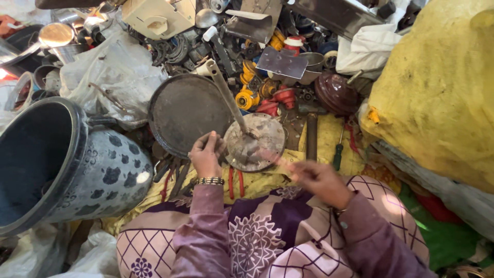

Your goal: The person is sitting on the floor in a cluttered workshop, using pliers and a hammer to repair a metal pipe attached to a circular base. They repeatedly adjust the pipe and strike it with the hammer.

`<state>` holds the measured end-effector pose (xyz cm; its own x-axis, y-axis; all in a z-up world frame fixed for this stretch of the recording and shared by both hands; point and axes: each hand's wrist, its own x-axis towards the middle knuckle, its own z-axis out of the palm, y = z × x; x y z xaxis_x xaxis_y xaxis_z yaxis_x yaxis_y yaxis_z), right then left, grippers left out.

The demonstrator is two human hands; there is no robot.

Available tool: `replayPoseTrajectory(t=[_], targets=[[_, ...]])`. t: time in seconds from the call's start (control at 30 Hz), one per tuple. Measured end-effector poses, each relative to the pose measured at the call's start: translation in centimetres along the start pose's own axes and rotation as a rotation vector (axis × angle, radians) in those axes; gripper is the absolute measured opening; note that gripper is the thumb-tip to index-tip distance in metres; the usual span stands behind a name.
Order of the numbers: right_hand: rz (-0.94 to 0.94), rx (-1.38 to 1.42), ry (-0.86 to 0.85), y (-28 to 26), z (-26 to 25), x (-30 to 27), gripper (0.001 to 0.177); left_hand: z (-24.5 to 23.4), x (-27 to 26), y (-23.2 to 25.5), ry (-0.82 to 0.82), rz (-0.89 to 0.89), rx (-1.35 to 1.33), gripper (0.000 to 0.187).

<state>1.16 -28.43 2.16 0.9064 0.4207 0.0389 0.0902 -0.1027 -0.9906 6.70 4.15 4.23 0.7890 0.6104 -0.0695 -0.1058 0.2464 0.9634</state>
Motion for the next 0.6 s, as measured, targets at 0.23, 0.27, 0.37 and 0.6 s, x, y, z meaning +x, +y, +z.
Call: replayPoseTrajectory(t=[0.23, 0.27, 0.37, 0.6], targets=[[0.262, 0.211, 0.019, -0.4, 1.1, 0.1, 0.057, 1.0, -1.8, -2.7, -0.207, 0.130, 0.195, 0.021], [0.332, 0.230, -0.004, -0.8, 1.2, 0.1, 0.058, 1.3, -2.0, -2.9, -0.216, 0.126, 0.184, 0.021], [0.374, 0.237, -0.052, -1.9, 1.2, 0.4, 0.060, 2.0, -2.6, -2.8, -0.234, 0.136, 0.189, 0.020], [0.280, 0.233, -0.089, -1.4, 1.6, 0.6, 0.056, 3.5, -4.6, -1.1, -0.216, 0.548, 0.623, 0.017]])
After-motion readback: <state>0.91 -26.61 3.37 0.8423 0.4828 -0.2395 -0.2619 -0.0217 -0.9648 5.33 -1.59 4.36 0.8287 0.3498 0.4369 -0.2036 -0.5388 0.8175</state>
